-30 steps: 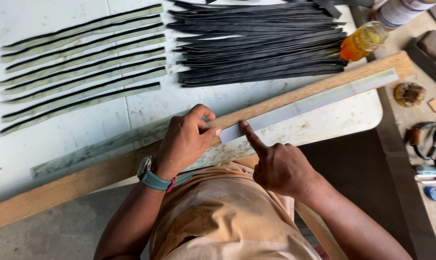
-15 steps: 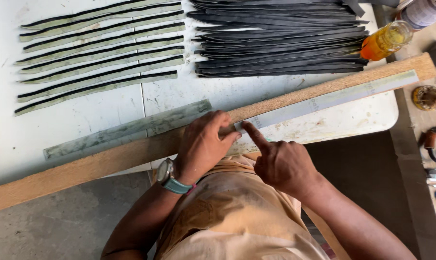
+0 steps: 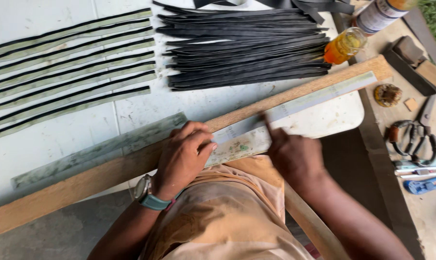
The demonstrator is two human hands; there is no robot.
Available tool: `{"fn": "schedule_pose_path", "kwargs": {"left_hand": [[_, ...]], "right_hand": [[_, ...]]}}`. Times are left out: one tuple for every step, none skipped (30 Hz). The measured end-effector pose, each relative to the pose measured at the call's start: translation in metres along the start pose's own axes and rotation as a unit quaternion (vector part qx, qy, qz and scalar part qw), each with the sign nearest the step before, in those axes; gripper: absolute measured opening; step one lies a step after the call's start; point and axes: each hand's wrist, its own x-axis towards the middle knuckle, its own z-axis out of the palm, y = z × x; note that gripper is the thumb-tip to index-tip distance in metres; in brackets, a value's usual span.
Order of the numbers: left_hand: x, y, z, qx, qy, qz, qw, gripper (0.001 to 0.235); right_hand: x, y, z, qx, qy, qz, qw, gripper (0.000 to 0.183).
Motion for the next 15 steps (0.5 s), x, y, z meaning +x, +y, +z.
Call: {"fn": "schedule_pose_path", "kwargs": {"left_hand": [[0.000, 0.001, 0.000, -0.012, -0.005, -0.001, 1.000, 0.018], [0.002, 0.001, -0.001, -0.020, -0.007, -0.002, 1.000, 0.015], [0.002, 0.001, -0.003, -0.043, -0.007, -0.026, 0.999, 0.017], [0.002, 0.003, -0.005, -0.070, -0.010, -0.048, 0.996, 0.019], [0.001, 0.004, -0.007, -0.097, -0.014, -0.069, 0.993, 0.021], [0.005, 0.004, -0.009, -0.078, -0.006, -0.053, 0.995, 0.023], [0.008, 0.004, -0.011, -0.060, 0.003, -0.038, 0.997, 0.025], [0.005, 0.005, -0.012, -0.038, 0.008, -0.031, 0.999, 0.027], [0.004, 0.008, -0.010, -0.032, 0.001, -0.031, 0.999, 0.026], [0.004, 0.009, -0.009, -0.021, -0.006, -0.032, 0.999, 0.025], [0.003, 0.011, -0.008, -0.009, -0.012, -0.032, 0.999, 0.024], [0.004, 0.012, -0.006, -0.003, -0.019, -0.035, 0.999, 0.021], [0.005, 0.014, -0.005, 0.003, -0.025, -0.038, 0.999, 0.018], [0.005, 0.015, -0.005, 0.009, -0.031, -0.043, 0.999, 0.015], [0.005, 0.015, -0.005, -0.009, -0.023, -0.051, 0.998, 0.016]], "right_hand": [[-0.001, 0.001, 0.001, 0.025, 0.061, -0.046, 0.997, 0.064], [0.001, 0.007, 0.000, 0.050, 0.124, -0.093, 0.987, 0.061], [0.003, 0.016, 0.000, 0.043, 0.109, -0.050, 0.992, 0.058], [0.006, 0.036, -0.004, 0.034, 0.091, -0.004, 0.995, 0.054], [0.008, 0.060, -0.009, 0.025, 0.074, 0.043, 0.996, 0.051], [0.012, 0.090, -0.014, 0.065, 0.084, 0.084, 0.991, 0.043], [0.018, 0.125, -0.018, 0.105, 0.096, 0.123, 0.982, 0.035], [0.021, 0.155, -0.015, 0.095, 0.140, 0.133, 0.977, 0.038], [0.026, 0.187, -0.011, 0.085, 0.184, 0.142, 0.969, 0.042], [0.038, 0.213, -0.001, 0.037, 0.171, 0.132, 0.976, 0.038], [0.050, 0.234, 0.010, -0.011, 0.157, 0.122, 0.980, 0.035], [0.064, 0.251, 0.019, 0.013, 0.126, 0.127, 0.984, 0.045], [0.079, 0.261, 0.026, 0.037, 0.094, 0.131, 0.986, 0.054], [0.094, 0.266, 0.032, 0.061, 0.061, 0.134, 0.987, 0.064], [0.107, 0.266, 0.035, 0.061, 0.020, 0.141, 0.988, 0.069]]}}
